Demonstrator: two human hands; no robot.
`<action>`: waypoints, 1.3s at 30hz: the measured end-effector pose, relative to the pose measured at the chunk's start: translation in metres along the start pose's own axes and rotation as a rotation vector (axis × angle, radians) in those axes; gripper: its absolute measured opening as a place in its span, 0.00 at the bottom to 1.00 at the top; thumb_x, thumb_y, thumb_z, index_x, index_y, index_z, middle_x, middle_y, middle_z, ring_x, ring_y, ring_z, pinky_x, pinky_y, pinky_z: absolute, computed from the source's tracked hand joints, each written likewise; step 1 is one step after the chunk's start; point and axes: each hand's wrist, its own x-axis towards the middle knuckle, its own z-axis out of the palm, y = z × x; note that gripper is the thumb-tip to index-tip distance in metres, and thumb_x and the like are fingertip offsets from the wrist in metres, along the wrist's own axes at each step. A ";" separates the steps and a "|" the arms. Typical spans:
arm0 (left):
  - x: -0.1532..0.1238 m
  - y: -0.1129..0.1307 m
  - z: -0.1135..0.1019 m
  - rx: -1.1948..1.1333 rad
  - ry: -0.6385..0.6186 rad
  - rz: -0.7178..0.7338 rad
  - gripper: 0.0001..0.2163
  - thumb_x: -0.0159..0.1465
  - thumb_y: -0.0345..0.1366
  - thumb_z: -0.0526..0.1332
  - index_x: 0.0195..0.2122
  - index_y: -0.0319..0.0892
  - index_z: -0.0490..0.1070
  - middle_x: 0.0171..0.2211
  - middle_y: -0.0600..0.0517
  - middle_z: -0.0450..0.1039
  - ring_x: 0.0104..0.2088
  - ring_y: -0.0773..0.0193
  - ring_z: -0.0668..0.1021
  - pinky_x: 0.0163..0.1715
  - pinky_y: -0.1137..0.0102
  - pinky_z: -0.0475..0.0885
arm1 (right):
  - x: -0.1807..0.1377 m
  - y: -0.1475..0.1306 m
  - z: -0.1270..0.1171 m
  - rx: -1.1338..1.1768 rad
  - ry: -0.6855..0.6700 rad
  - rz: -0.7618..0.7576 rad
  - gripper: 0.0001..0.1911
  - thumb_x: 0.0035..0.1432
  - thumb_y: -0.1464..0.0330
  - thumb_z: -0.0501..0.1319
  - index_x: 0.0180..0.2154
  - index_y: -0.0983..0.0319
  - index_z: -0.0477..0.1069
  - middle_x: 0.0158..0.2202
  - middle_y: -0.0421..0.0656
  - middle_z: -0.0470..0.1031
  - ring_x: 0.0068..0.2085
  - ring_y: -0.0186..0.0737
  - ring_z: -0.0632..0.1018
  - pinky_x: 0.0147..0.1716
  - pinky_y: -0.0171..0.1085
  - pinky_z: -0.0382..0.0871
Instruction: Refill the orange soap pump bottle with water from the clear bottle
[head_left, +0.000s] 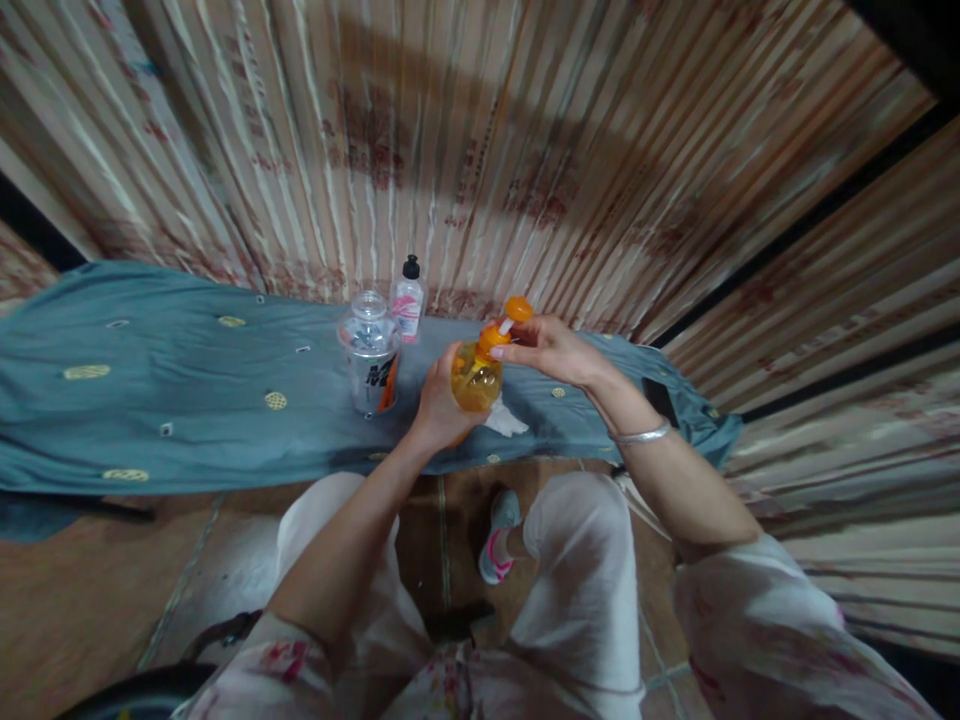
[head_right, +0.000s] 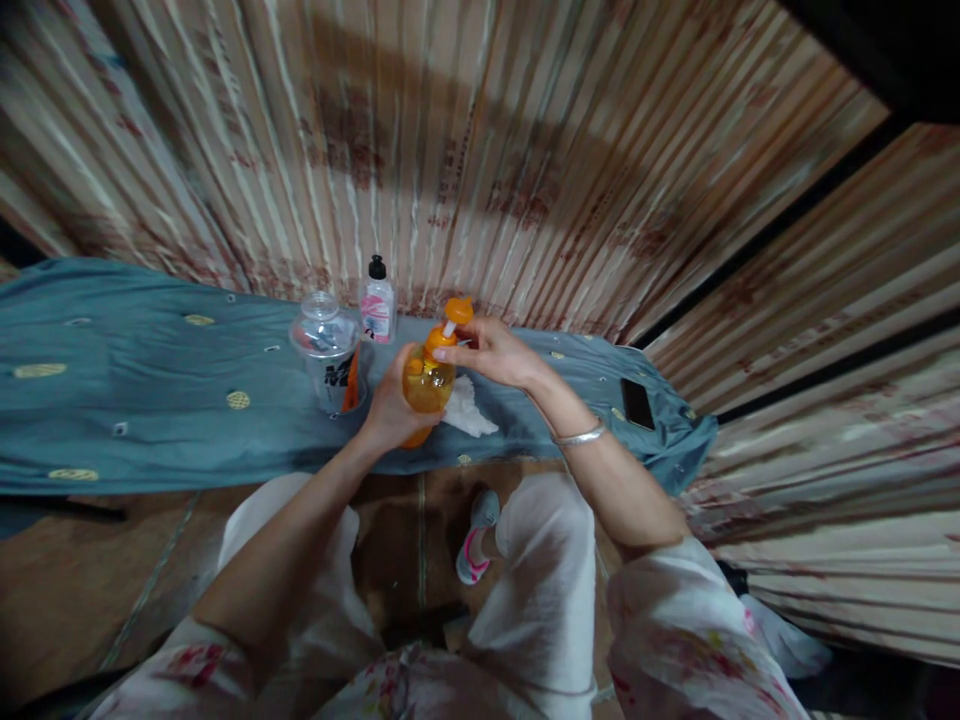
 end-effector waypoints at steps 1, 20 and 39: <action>0.000 -0.001 0.000 0.005 0.002 -0.003 0.42 0.41 0.29 0.74 0.59 0.45 0.62 0.53 0.46 0.76 0.55 0.46 0.78 0.58 0.53 0.73 | 0.000 0.001 0.001 -0.018 0.006 0.000 0.23 0.48 0.49 0.73 0.35 0.60 0.79 0.37 0.42 0.81 0.42 0.43 0.79 0.48 0.43 0.75; 0.001 -0.004 -0.004 0.053 0.009 0.003 0.39 0.42 0.30 0.74 0.56 0.47 0.62 0.50 0.49 0.76 0.51 0.48 0.80 0.53 0.57 0.75 | -0.002 0.014 0.025 -0.079 0.222 -0.032 0.33 0.43 0.41 0.73 0.42 0.59 0.76 0.43 0.45 0.80 0.46 0.46 0.78 0.49 0.44 0.73; 0.002 -0.008 -0.004 0.071 0.026 -0.010 0.40 0.42 0.31 0.75 0.57 0.46 0.62 0.49 0.48 0.76 0.50 0.47 0.80 0.51 0.55 0.76 | 0.006 0.027 0.042 0.009 0.346 0.000 0.31 0.43 0.43 0.73 0.36 0.61 0.74 0.39 0.44 0.79 0.43 0.44 0.78 0.50 0.44 0.72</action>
